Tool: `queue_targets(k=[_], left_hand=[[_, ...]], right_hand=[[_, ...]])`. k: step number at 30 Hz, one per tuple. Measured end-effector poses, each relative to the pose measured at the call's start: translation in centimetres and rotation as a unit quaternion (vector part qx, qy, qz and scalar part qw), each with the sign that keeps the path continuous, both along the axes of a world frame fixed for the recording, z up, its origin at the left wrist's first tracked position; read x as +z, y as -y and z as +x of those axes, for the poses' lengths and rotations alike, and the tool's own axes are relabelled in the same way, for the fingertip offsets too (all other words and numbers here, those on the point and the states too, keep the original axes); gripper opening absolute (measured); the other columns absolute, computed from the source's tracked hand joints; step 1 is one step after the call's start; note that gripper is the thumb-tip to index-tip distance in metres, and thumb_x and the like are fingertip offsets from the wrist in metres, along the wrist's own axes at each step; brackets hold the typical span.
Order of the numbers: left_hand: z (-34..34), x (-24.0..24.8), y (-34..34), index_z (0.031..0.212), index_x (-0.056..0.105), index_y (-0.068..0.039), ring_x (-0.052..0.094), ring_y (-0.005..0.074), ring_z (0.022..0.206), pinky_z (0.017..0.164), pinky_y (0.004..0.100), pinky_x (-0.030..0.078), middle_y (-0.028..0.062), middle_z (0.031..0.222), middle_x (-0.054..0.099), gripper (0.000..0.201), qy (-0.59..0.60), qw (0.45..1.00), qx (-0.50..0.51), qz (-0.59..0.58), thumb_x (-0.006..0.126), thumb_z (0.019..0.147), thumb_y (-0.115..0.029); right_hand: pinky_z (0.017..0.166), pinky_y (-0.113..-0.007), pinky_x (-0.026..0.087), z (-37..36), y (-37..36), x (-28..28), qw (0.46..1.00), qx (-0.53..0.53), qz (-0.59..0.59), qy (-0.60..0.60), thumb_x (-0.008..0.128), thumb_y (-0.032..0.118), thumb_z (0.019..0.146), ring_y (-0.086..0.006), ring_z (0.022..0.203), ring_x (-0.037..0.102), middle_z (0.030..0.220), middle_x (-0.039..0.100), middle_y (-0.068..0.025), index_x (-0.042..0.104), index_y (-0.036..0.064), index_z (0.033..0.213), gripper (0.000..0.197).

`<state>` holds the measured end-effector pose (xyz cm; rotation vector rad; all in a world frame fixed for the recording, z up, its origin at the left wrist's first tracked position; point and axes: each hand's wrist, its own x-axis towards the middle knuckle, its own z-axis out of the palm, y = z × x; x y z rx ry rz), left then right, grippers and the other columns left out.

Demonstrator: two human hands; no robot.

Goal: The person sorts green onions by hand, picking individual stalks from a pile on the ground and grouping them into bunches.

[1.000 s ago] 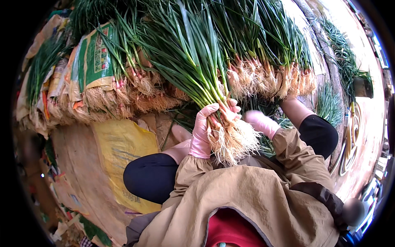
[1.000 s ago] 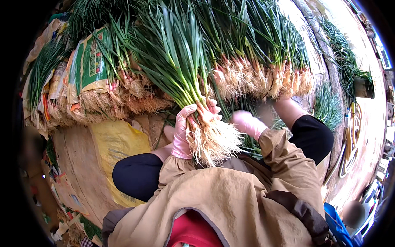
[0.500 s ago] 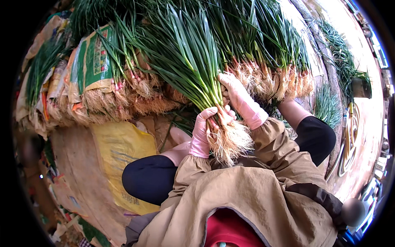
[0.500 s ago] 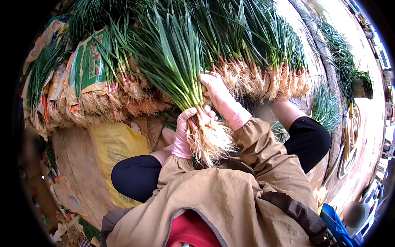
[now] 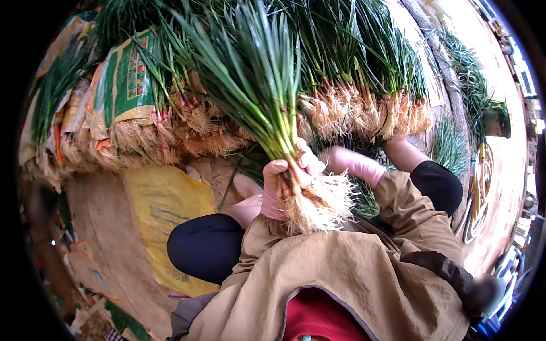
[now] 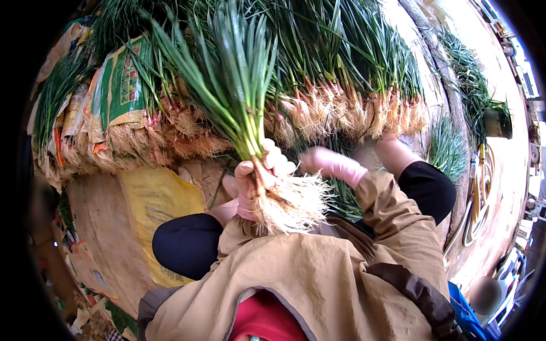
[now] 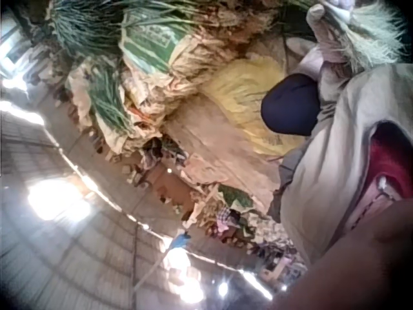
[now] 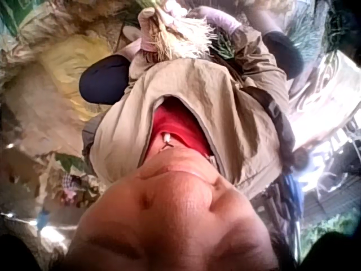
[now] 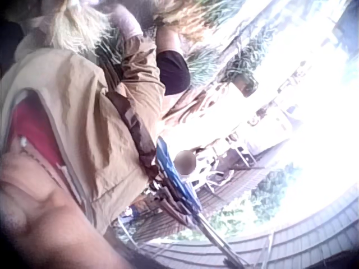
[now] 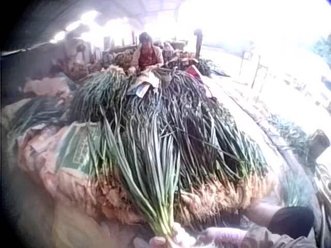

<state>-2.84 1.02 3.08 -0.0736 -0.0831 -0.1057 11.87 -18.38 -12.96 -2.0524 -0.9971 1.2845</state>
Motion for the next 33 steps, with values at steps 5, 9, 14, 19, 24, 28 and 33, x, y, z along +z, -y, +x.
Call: queue_targets(k=[5, 9, 14, 19, 24, 28, 33], left_hand=[[-1.5, -0.6, -1.1, 0.141, 0.036, -0.006, 0.051, 0.0195, 0.091, 0.08, 0.0348, 0.047, 0.0019, 0.095, 0.052, 0.073, -0.063, 0.992, 0.103, 0.044, 0.069, 0.084, -0.037], [-0.5, -0.4, -0.8, 0.121, 0.046, -0.009, 0.051, 0.016, 0.088, 0.084, 0.0344, 0.041, 0.0007, 0.09, 0.053, 0.051, -0.054, 0.991, 0.092, 0.076, 0.068, 0.085, -0.038], [-0.1, -1.2, -0.7, 0.125, 0.052, -0.005, 0.056, 0.0288, 0.101, 0.095, 0.0446, 0.044, 0.0094, 0.11, 0.061, 0.052, -0.118, 0.983, 0.113, 0.086, 0.066, 0.084, -0.034], [-0.3, -0.1, -2.2, 0.125, 0.052, 0.0, 0.062, 0.0256, 0.097, 0.084, 0.0372, 0.054, 0.0195, 0.12, 0.059, 0.043, -0.142, 0.978, 0.051, 0.142, 0.06, 0.089, -0.023], [0.3, 0.2, -0.1, 0.114, 0.059, 0.001, 0.065, 0.019, 0.084, 0.073, 0.0276, 0.055, 0.0118, 0.101, 0.067, 0.031, -0.267, 0.946, 0.039, 0.181, 0.059, 0.088, -0.017], [0.2, 0.9, -0.4, 0.124, 0.051, 0.007, 0.061, 0.0282, 0.105, 0.096, 0.0382, 0.049, 0.0196, 0.117, 0.062, 0.046, -0.161, 0.977, 0.049, 0.13, 0.058, 0.087, -0.018], [0.2, 0.2, -0.4, 0.124, 0.051, 0.006, 0.058, 0.0272, 0.104, 0.093, 0.0392, 0.047, 0.0169, 0.114, 0.06, 0.048, -0.104, 0.99, 0.02, 0.092, 0.059, 0.085, -0.022]], right_hand=[[0.073, -0.041, 0.054, 0.6, -2.8, 10.8, 0.928, 0.07, -0.199, 0.308, 0.057, 0.031, 0.092, -0.0278, 0.078, 0.069, 0.085, 0.071, -0.0128, 0.071, 0.0076, 0.089, 0.028], [0.077, -0.041, 0.053, 5.8, -13.0, 15.0, 0.901, -0.192, -0.042, 0.387, 0.057, 0.038, 0.093, -0.0301, 0.079, 0.068, 0.083, 0.07, -0.0131, 0.071, 0.0079, 0.091, 0.034], [0.079, -0.035, 0.053, 9.7, -14.9, 16.3, 0.943, -0.246, -0.033, 0.22, 0.063, 0.035, 0.089, -0.0209, 0.076, 0.068, 0.078, 0.071, -0.0052, 0.073, 0.0097, 0.091, 0.028], [0.069, -0.029, 0.049, 2.9, -9.3, 22.3, 0.956, -0.265, 0.111, -0.068, 0.067, 0.029, 0.088, -0.0106, 0.063, 0.061, 0.064, 0.065, -0.0029, 0.07, 0.0059, 0.082, 0.025], [0.052, -0.022, 0.043, -1.1, -7.9, 14.5, 0.875, -0.302, 0.212, -0.312, 0.064, 0.028, 0.093, -0.0081, 0.058, 0.056, 0.067, 0.06, -0.001, 0.064, 0.0033, 0.089, 0.025], [0.047, -0.019, 0.039, -0.4, -9.4, 13.6, 0.796, -0.293, 0.227, -0.478, 0.057, 0.036, 0.096, -0.006, 0.053, 0.051, 0.065, 0.056, 0.0009, 0.061, 0.0063, 0.091, 0.031], [0.059, -0.032, 0.049, 0.5, -11.1, 12.7, 0.868, -0.386, 0.311, 0.047, 0.054, 0.038, 0.098, -0.0129, 0.061, 0.058, 0.075, 0.062, -0.0047, 0.062, 0.0043, 0.088, 0.035]])
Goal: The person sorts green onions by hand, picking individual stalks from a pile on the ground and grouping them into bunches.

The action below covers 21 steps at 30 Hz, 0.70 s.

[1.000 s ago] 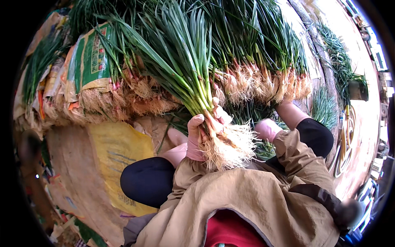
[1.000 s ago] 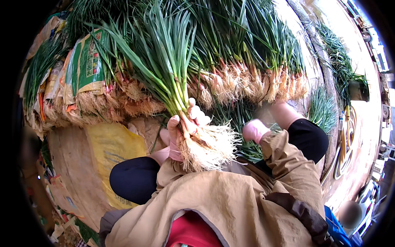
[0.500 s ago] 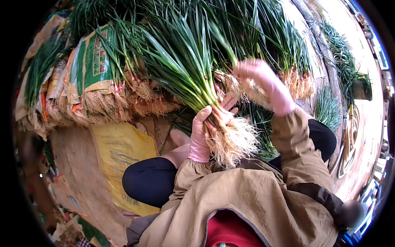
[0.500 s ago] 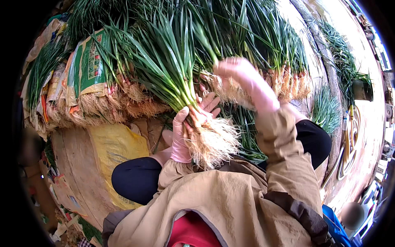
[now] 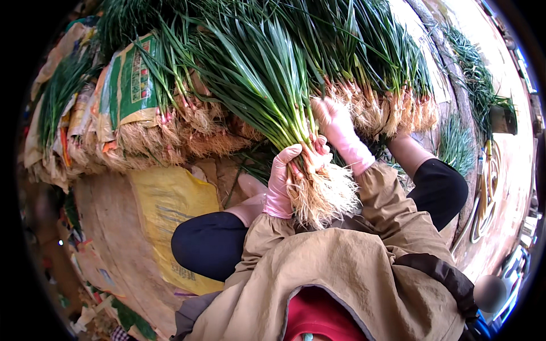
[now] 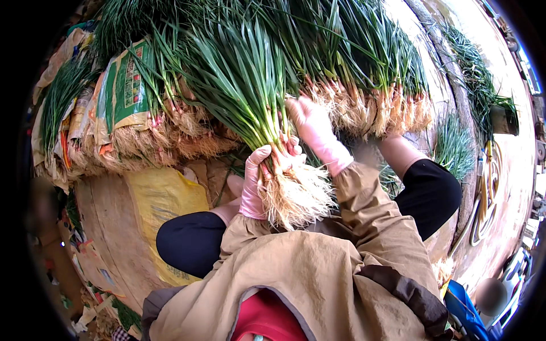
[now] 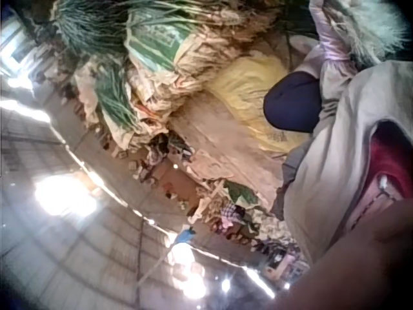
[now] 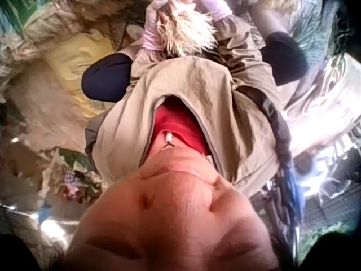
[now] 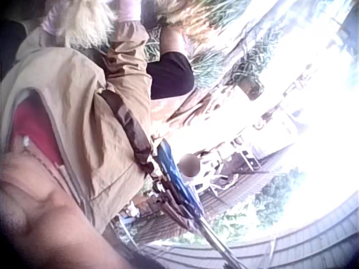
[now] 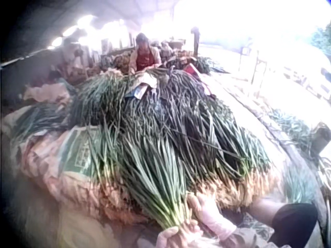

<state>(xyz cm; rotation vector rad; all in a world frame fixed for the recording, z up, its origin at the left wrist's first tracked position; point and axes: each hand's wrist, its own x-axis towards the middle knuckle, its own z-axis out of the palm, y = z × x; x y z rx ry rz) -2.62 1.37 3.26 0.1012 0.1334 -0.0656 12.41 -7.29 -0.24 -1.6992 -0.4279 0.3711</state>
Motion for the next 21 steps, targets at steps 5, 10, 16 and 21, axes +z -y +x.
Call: queue_targets(k=[5, 10, 16, 21], left_hand=[[-0.5, 1.6, 0.3, 0.122, 0.052, 0.005, 0.057, 0.0251, 0.104, 0.094, 0.0392, 0.046, 0.0154, 0.112, 0.06, 0.048, -0.084, 0.996, 0.02, 0.034, 0.059, 0.084, -0.023], [0.2, -0.2, 1.1, 0.123, 0.052, 0.005, 0.06, 0.0261, 0.104, 0.092, 0.0409, 0.05, 0.0163, 0.112, 0.062, 0.047, -0.106, 0.992, -0.009, 0.066, 0.06, 0.085, -0.022], [0.3, 0.8, 1.5, 0.128, 0.047, 0.004, 0.06, 0.0347, 0.109, 0.093, 0.0463, 0.052, 0.0241, 0.118, 0.06, 0.05, -0.113, 0.993, 0.022, 0.027, 0.058, 0.087, -0.023], [-0.8, -2.8, 0.3, 0.116, 0.055, 0.005, 0.065, 0.0262, 0.088, 0.08, 0.0359, 0.056, 0.0175, 0.101, 0.064, 0.035, -0.209, 0.973, -0.03, 0.098, 0.06, 0.087, -0.015]], right_hand=[[0.073, -0.042, 0.053, 1.4, 6.7, -2.0, 0.703, 0.358, -0.611, 0.059, 0.052, 0.052, 0.094, -0.0305, 0.072, 0.066, 0.082, 0.068, -0.0197, 0.071, 0.003, 0.09, 0.053], [0.079, -0.035, 0.052, 2.0, 4.5, -0.9, 0.948, 0.138, 0.006, -0.286, 0.06, 0.055, 0.09, -0.0198, 0.083, 0.065, 0.086, 0.07, -0.0109, 0.063, -0.0003, 0.118, 0.062], [0.061, -0.03, 0.05, 2.8, 1.5, -0.4, 0.927, 0.091, 0.055, -0.359, 0.069, 0.04, 0.088, -0.0176, 0.061, 0.061, 0.071, 0.065, -0.005, 0.067, 0.0041, 0.099, 0.038], [0.075, -0.045, 0.053, 0.3, -0.5, 3.5, 0.884, 0.142, -0.419, 0.148, 0.063, 0.037, 0.087, -0.0347, 0.08, 0.068, 0.08, 0.068, -0.0196, 0.066, 0.0031, 0.095, 0.035]])
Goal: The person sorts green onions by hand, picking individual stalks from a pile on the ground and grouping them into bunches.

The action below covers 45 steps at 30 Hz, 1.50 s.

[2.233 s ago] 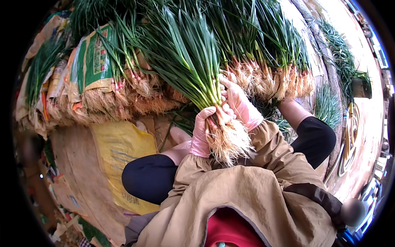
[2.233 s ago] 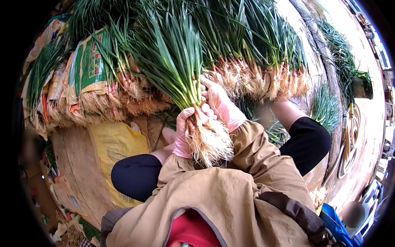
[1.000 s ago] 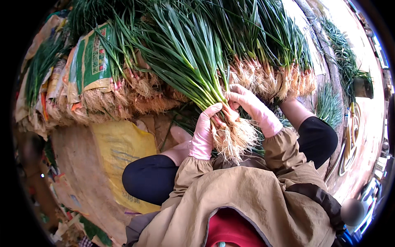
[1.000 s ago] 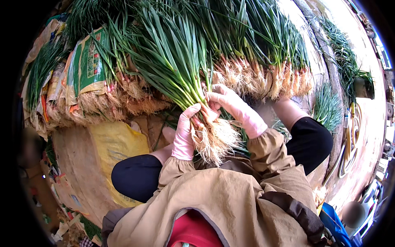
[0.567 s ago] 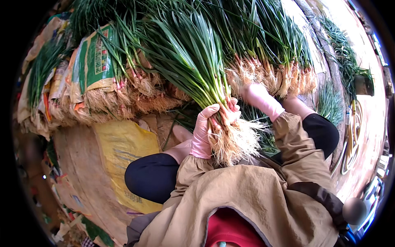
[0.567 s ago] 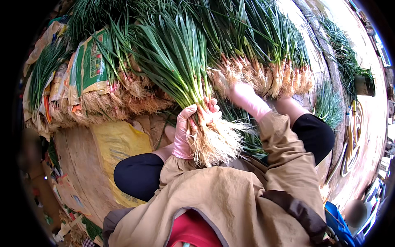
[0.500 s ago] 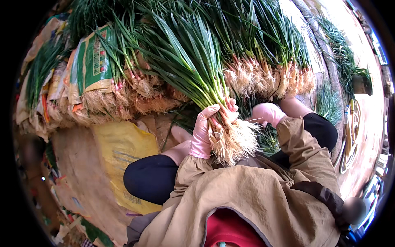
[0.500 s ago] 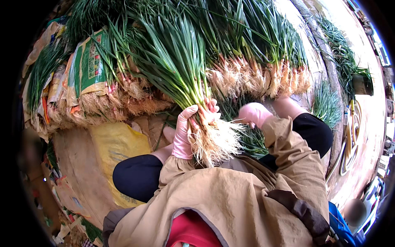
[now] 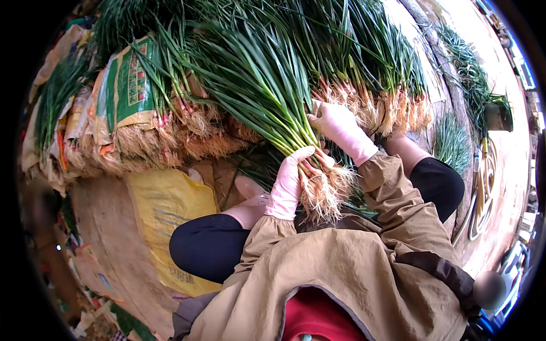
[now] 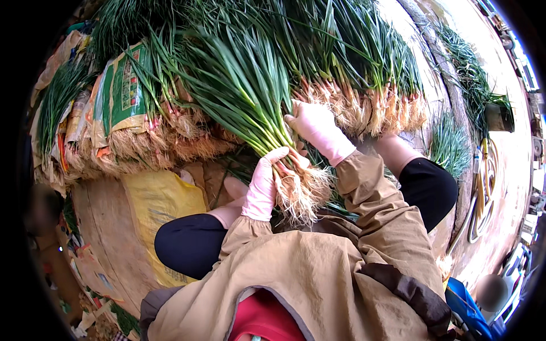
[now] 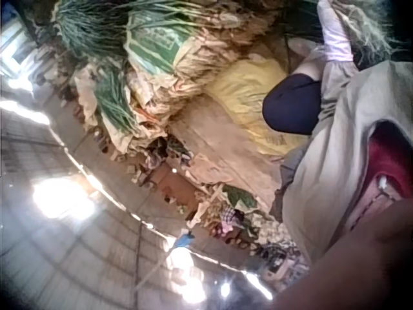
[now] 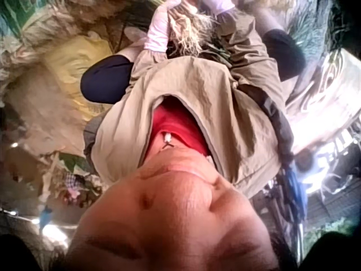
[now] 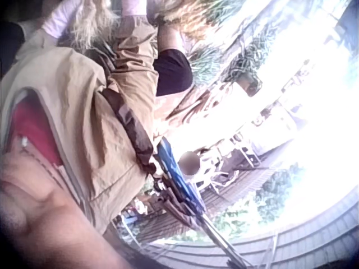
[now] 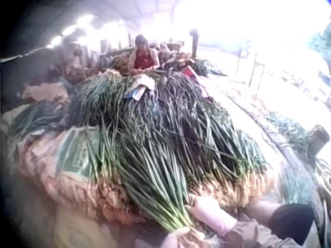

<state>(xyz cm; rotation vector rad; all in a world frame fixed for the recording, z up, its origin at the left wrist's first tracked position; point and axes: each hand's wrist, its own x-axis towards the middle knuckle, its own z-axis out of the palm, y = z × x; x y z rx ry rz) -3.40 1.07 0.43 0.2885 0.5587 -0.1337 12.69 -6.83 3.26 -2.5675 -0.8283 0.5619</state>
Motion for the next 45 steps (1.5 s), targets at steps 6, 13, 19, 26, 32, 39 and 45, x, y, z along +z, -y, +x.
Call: queue_targets(k=[6, 13, 19, 26, 32, 39, 45], left_hand=[[1.0, 0.5, 1.3, 0.106, 0.061, -0.001, 0.065, 0.0166, 0.08, 0.069, 0.0278, 0.055, 0.0072, 0.093, 0.065, 0.024, 0.003, 1.0, -0.003, 0.017, 0.063, 0.086, -0.014], [1.5, 1.8, 2.0, 0.12, 0.051, 0.006, 0.06, 0.0248, 0.088, 0.083, 0.0405, 0.051, 0.0137, 0.098, 0.059, 0.049, 0.136, 0.984, -0.024, -0.113, 0.061, 0.085, -0.027], [1.0, 1.8, 1.4, 0.128, 0.049, 0.005, 0.058, 0.0315, 0.114, 0.102, 0.0458, 0.045, 0.0208, 0.123, 0.059, 0.049, 0.138, 0.982, 0.063, -0.109, 0.057, 0.087, -0.021], [0.5, 3.7, 0.4, 0.124, 0.05, 0.008, 0.058, 0.0352, 0.115, 0.1, 0.0517, 0.046, 0.0239, 0.123, 0.058, 0.049, 0.13, 0.989, 0.05, -0.054, 0.055, 0.088, -0.024], [-0.2, -0.3, 0.0, 0.117, 0.054, 0.003, 0.064, 0.0263, 0.095, 0.087, 0.0379, 0.054, 0.0176, 0.103, 0.064, 0.038, 0.162, 0.987, -0.007, -0.023, 0.055, 0.089, -0.024], [-1.9, -0.9, -0.7, 0.112, 0.059, 0.003, 0.065, 0.0212, 0.086, 0.077, 0.0312, 0.055, 0.0149, 0.096, 0.065, 0.037, 0.034, 0.998, 0.019, 0.056, 0.056, 0.089, -0.026], [-1.1, -0.3, -0.2, 0.107, 0.064, 0.003, 0.065, 0.0169, 0.078, 0.068, 0.0254, 0.055, 0.0126, 0.089, 0.066, 0.037, 0.004, 0.995, 0.039, 0.093, 0.057, 0.09, -0.029]], right_hand=[[0.074, -0.046, 0.053, 0.0, 0.0, -3.9, 0.994, -0.075, 0.029, 0.079, 0.058, 0.032, 0.09, -0.0359, 0.08, 0.067, 0.083, 0.068, -0.0197, 0.064, 0.0048, 0.103, 0.031], [0.039, -0.026, 0.033, 3.9, 1.2, -6.2, 0.644, -0.373, 0.47, -0.474, 0.051, 0.027, 0.095, -0.0075, 0.04, 0.037, 0.054, 0.047, 0.0062, 0.056, 0.0138, 0.077, 0.023], [0.065, -0.029, 0.048, -1.7, 8.9, -7.9, 0.688, -0.192, 0.432, -0.55, 0.049, 0.022, 0.097, -0.0141, 0.074, 0.056, 0.085, 0.06, -0.0059, 0.058, 0.0012, 0.111, 0.026], [0.052, -0.03, 0.045, -0.4, 2.2, 4.8, 0.792, -0.154, 0.274, -0.523, 0.06, 0.036, 0.093, -0.0135, 0.073, 0.057, 0.08, 0.061, -0.0033, 0.057, 0.0037, 0.121, 0.043], [0.053, -0.018, 0.029, -6.9, 4.7, 16.8, 0.89, -0.081, 0.367, -0.26, 0.049, 0.016, 0.096, -0.0013, 0.061, 0.042, 0.074, 0.048, 0.007, 0.058, -0.0027, 0.123, 0.034], [0.064, -0.027, 0.043, -10.3, -5.0, 20.7, 0.906, 0.112, 0.379, -0.151, 0.052, 0.02, 0.094, -0.0123, 0.068, 0.053, 0.09, 0.066, -0.0071, 0.056, -0.0024, 0.125, 0.038], [0.085, -0.04, 0.052, -5.7, -14.0, 14.5, 0.902, 0.179, 0.38, 0.103, 0.055, 0.03, 0.095, -0.0284, 0.094, 0.067, 0.101, 0.068, -0.02, 0.055, -0.0007, 0.123, 0.041]])
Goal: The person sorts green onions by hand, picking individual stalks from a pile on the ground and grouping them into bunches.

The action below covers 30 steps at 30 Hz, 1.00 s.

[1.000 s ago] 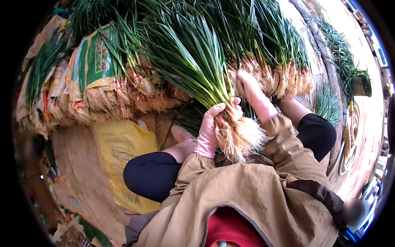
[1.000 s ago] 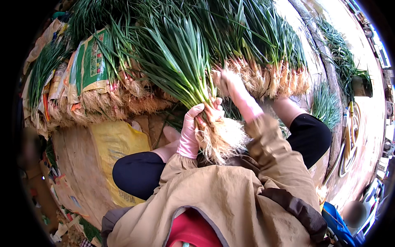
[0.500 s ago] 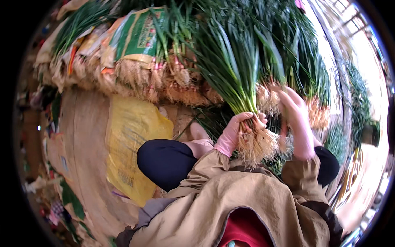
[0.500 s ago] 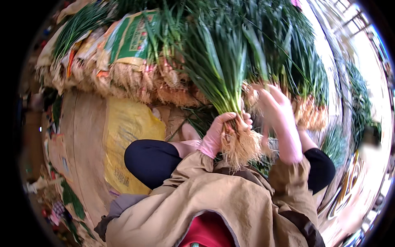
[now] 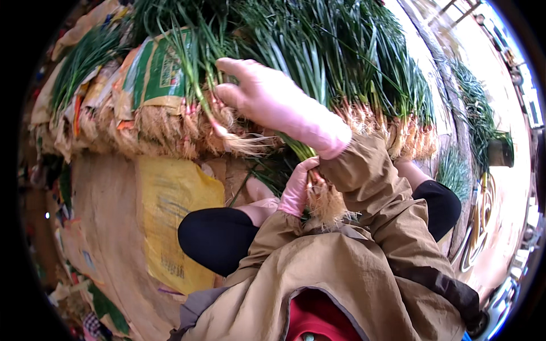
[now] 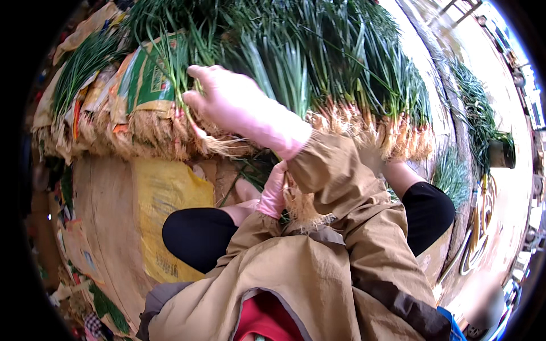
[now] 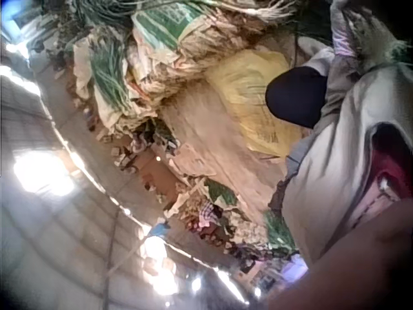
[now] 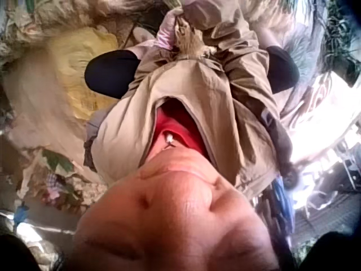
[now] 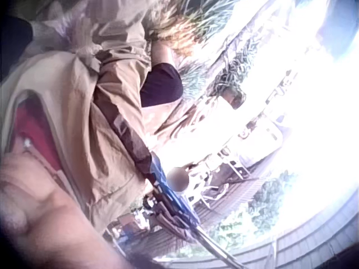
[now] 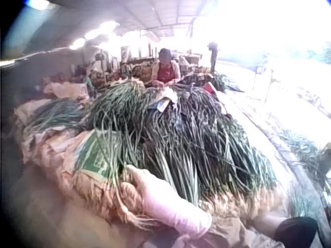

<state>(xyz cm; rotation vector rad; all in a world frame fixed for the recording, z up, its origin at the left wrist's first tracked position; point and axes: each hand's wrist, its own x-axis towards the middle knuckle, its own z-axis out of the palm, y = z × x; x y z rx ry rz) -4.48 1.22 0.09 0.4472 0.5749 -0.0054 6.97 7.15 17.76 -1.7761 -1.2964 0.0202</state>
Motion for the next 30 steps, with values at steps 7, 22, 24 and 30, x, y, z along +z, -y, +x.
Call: queue_targets(k=[7, 22, 24, 30], left_hand=[[1.0, 1.7, -0.4, 0.13, 0.047, 0.0, 0.061, 0.0253, 0.087, 0.09, 0.0416, 0.046, 0.0147, 0.095, 0.063, 0.064, 0.26, 0.946, 0.013, -0.194, 0.066, 0.079, -0.032], [2.4, 3.6, 0.0, 0.115, 0.055, -0.005, 0.059, 0.0218, 0.092, 0.095, 0.0418, 0.043, 0.0059, 0.097, 0.063, 0.049, 0.206, 0.962, 0.041, -0.176, 0.071, 0.077, -0.031], [2.3, 2.9, -0.1, 0.118, 0.052, -0.005, 0.056, 0.0253, 0.098, 0.094, 0.0418, 0.044, 0.0083, 0.102, 0.06, 0.051, 0.221, 0.957, 0.033, -0.184, 0.069, 0.078, -0.032], [2.2, 1.9, 0.0, 0.122, 0.051, -0.005, 0.055, 0.0308, 0.102, 0.086, 0.0448, 0.048, 0.0118, 0.106, 0.059, 0.053, 0.21, 0.962, 0.019, -0.176, 0.067, 0.079, -0.033]], right_hand=[[0.079, -0.04, 0.054, 16.5, 14.1, -15.7, 0.875, -0.315, -0.367, -0.024, 0.06, 0.03, 0.09, -0.0283, 0.086, 0.067, 0.089, 0.067, -0.0144, 0.069, 0.0102, 0.098, 0.023], [0.07, -0.037, 0.053, 15.3, 13.0, -16.2, 0.915, -0.385, -0.117, -0.011, 0.062, 0.03, 0.089, -0.0277, 0.077, 0.067, 0.089, 0.068, -0.0088, 0.065, 0.0107, 0.096, 0.021], [0.072, -0.035, 0.053, 14.9, 13.4, -16.4, 0.928, -0.36, -0.09, -0.033, 0.064, 0.032, 0.089, -0.0253, 0.078, 0.068, 0.09, 0.07, -0.0093, 0.065, 0.0103, 0.1, 0.024], [0.076, -0.035, 0.054, 14.8, 13.0, -15.9, 0.868, -0.245, -0.42, -0.1, 0.071, 0.041, 0.083, -0.0211, 0.08, 0.068, 0.091, 0.069, -0.0094, 0.068, 0.0087, 0.109, 0.041]])
